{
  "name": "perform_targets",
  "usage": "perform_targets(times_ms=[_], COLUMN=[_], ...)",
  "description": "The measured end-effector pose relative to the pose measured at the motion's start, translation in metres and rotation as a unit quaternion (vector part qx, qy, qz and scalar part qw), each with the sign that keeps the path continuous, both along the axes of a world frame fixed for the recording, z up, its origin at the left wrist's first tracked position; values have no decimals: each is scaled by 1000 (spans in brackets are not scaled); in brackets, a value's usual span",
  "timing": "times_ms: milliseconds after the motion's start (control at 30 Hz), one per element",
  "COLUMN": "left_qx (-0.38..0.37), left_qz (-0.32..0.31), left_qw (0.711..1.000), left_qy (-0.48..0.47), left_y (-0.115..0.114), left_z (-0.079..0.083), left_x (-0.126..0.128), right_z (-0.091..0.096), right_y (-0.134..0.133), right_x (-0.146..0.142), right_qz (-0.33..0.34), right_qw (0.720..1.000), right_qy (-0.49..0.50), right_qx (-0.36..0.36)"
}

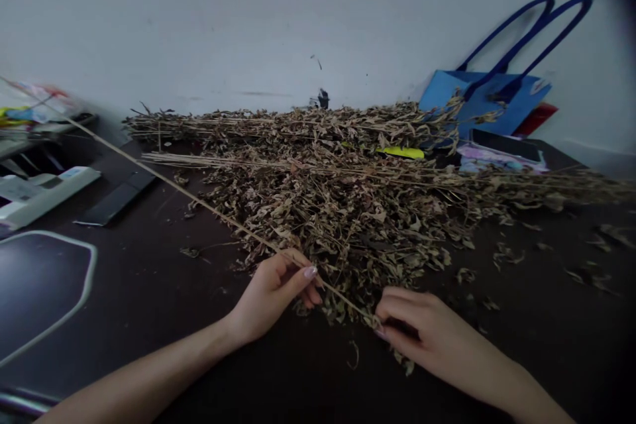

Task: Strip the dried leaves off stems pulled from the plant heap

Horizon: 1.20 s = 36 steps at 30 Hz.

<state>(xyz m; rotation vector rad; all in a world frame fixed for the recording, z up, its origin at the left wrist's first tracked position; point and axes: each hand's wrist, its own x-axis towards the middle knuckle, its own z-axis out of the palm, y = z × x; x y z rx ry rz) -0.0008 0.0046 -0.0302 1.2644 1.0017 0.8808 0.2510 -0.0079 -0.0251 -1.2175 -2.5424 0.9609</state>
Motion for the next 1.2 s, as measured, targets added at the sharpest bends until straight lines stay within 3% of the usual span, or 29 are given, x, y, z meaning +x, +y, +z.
perform_targets(times_ms=[500, 833, 1100, 1200], left_qx=[-98, -190, -286, -285], left_qz=[-40, -50, 24, -1], left_qw=[993, 975, 942, 944], left_qy=[-54, -100, -176, -166], left_y=[-4, -11, -15, -18], left_z=[0, 1, 2, 0], left_x=[4, 8, 11, 14], right_z=[25, 17, 8, 5], right_y=[-1, 0, -1, -3], right_x=[9, -3, -10, -13], right_qz=[6, -6, -42, -49], right_qw=[994, 982, 952, 945], right_qy=[13, 107, 200, 214], right_qx=[-112, -155, -228, -243])
